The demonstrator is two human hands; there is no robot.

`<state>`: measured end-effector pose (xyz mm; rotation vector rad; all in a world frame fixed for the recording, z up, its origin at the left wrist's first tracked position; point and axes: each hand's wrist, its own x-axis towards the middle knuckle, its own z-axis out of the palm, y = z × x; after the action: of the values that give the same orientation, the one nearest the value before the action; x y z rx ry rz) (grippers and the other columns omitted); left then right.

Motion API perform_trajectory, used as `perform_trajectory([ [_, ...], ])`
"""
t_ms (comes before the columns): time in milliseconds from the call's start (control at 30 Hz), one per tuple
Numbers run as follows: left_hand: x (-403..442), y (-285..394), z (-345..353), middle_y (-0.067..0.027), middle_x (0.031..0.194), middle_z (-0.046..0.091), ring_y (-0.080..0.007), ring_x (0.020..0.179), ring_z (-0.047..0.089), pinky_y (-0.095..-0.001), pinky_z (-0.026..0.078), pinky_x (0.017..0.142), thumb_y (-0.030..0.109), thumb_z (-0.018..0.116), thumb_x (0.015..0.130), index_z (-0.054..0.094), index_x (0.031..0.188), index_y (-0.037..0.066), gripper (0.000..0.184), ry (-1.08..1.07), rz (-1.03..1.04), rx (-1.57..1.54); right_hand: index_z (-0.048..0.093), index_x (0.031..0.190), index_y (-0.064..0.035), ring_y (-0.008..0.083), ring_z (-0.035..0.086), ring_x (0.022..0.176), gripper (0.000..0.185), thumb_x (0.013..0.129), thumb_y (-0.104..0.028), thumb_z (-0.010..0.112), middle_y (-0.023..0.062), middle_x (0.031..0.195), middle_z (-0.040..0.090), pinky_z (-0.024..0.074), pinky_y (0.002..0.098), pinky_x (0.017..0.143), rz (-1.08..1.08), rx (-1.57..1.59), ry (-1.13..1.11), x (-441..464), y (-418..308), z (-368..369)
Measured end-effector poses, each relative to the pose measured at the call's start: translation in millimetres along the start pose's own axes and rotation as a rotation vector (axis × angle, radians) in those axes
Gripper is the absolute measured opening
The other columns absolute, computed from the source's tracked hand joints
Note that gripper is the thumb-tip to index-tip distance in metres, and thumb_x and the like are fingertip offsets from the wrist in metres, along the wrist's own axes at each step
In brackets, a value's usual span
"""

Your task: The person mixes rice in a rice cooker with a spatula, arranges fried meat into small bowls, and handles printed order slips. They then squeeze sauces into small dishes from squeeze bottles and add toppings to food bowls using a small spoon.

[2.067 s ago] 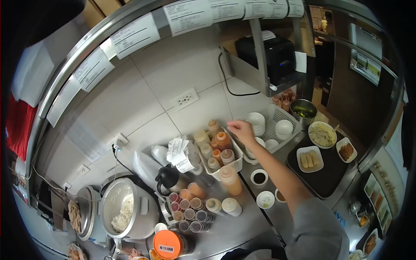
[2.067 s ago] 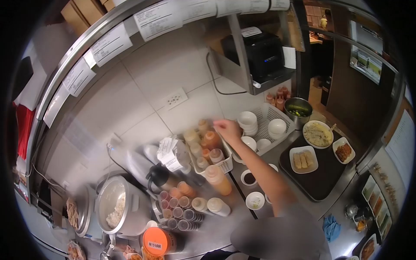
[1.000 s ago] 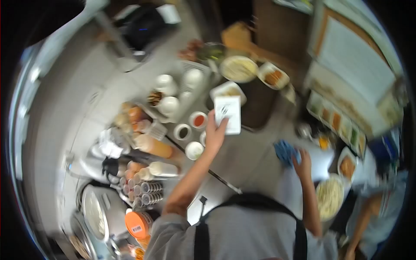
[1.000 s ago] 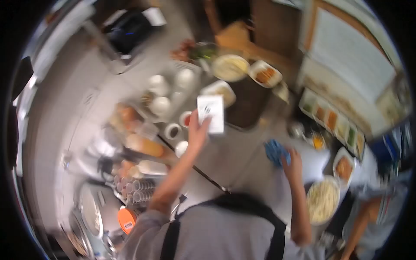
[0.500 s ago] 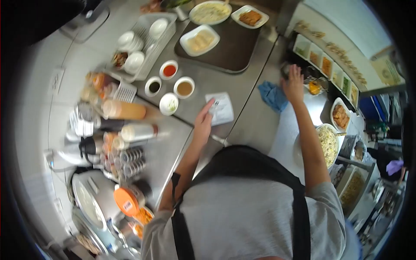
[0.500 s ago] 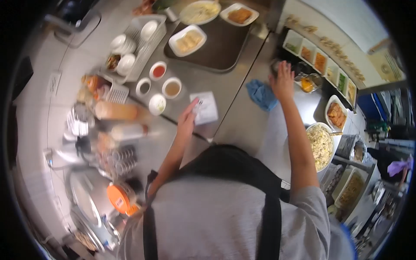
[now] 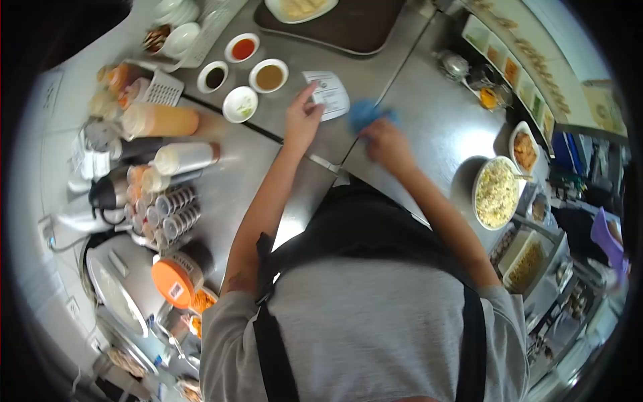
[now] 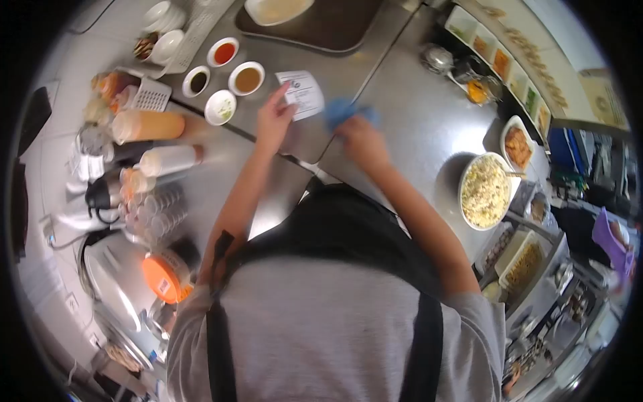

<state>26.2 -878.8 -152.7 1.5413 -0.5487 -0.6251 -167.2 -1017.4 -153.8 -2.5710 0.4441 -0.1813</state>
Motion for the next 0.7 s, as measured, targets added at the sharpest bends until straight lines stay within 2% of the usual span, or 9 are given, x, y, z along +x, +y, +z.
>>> perform_trajectory([
  [100,-6.8,-3.5,8.1,-0.0144,0.138,0.049,-0.0202,0.108,0.063,-0.0277,0.052,0.089,-0.012,0.055,0.086,0.042,0.142,0.0,0.059,-0.032,0.046,0.001,0.071,0.091,-0.012,0.0331,0.062,0.102,0.017,0.075,-0.012,0.067,0.0132,0.104,0.066,0.053,0.0424,0.085,-0.004,-0.293,-0.588,-48.4,-23.3,-23.5],
  [167,-16.8,2.4,16.4,-0.0137,0.139,0.048,-0.02,0.113,0.061,-0.0281,0.05,0.093,-0.014,0.052,0.086,0.039,0.144,0.0,0.061,-0.101,-0.024,-0.103,0.07,0.098,-0.0045,0.034,0.067,0.091,0.023,0.077,-0.014,0.067,0.0216,0.093,0.067,0.0535,0.0471,0.077,0.192,-0.408,-0.874,-106.1,-4.8,-59.4],
  [267,-30.2,5.1,25.9,-0.0136,0.14,0.048,-0.02,0.117,0.058,-0.0286,0.048,0.096,-0.015,0.05,0.086,0.035,0.146,0.001,0.064,-0.201,-0.081,-0.213,0.074,0.096,-0.0041,0.0342,0.068,0.094,0.031,0.068,-0.017,0.073,0.0179,0.102,0.07,0.0543,0.0478,0.075,0.494,-0.414,-1.441,-159.5,35.0,-112.5],
  [400,-40.4,13.5,34.7,-0.0141,0.139,0.049,-0.0225,0.119,0.057,-0.0314,0.047,0.099,-0.013,0.053,0.086,0.037,0.146,0.003,0.064,-0.304,-0.115,-0.364,0.074,0.084,-0.0036,0.0322,0.068,0.074,0.021,0.074,-0.02,0.065,0.0185,0.08,0.069,0.0541,0.0413,0.068,0.65,-0.199,-0.965,-144.8,48.9,-163.2],
  [433,-39.0,17.4,37.6,-0.0148,0.139,0.05,-0.0243,0.119,0.057,-0.0329,0.047,0.099,-0.012,0.055,0.085,0.038,0.146,0.004,0.065,-0.321,-0.115,-0.394,0.074,0.082,-0.0046,0.0318,0.068,0.069,0.02,0.076,-0.021,0.065,0.0175,0.076,0.069,0.0536,0.042,0.067,0.565,-0.225,-0.764,-137.8,63.1,-160.4],
  [467,-36.1,10.5,39.5,-0.0141,0.139,0.05,-0.0264,0.122,0.055,-0.0372,0.043,0.102,-0.007,0.059,0.085,0.041,0.145,0.006,0.064,-0.293,0.015,-0.18,0.075,0.084,-0.0081,0.0312,0.067,0.069,0.019,0.077,-0.022,0.064,0.0172,0.074,0.068,0.0533,0.042,0.068,0.658,-0.26,-0.638,-106.8,43.7,-170.3],
  [567,-24.5,-18.2,41.0,-0.0115,0.139,0.052,-0.0315,0.13,0.046,-0.0495,0.033,0.108,0.01,0.068,0.083,0.048,0.141,0.011,0.061,-0.234,0.32,0.435,0.073,0.102,-0.0155,0.036,0.058,0.105,0.03,0.073,-0.017,0.069,0.0144,0.106,0.064,0.0503,0.0449,0.09,0.391,-0.421,-0.357,-60.2,47.6,-143.5],
  [633,-22.9,-26.3,36.3,-0.0089,0.138,0.054,-0.0333,0.136,0.039,-0.0567,0.023,0.111,0.023,0.072,0.082,0.052,0.138,0.014,0.06,-0.211,0.426,0.809,0.072,0.099,-0.0142,0.0344,0.061,0.099,0.022,0.078,-0.021,0.07,0.0141,0.104,0.065,0.051,0.0445,0.084,0.103,-0.133,0.015,-22.2,52.0,-96.1],
  [700,-22.0,-27.6,31.3,-0.0052,0.137,0.055,-0.0309,0.139,0.034,-0.0602,0.017,0.111,0.035,0.07,0.082,0.054,0.136,0.015,0.059,-0.169,0.428,0.884,0.071,0.09,-0.0114,0.0317,0.064,0.083,0.012,0.083,-0.021,0.067,0.0093,0.09,0.068,0.0512,0.0425,0.077,0.17,0.053,0.131,11.2,19.4,-54.7],
])
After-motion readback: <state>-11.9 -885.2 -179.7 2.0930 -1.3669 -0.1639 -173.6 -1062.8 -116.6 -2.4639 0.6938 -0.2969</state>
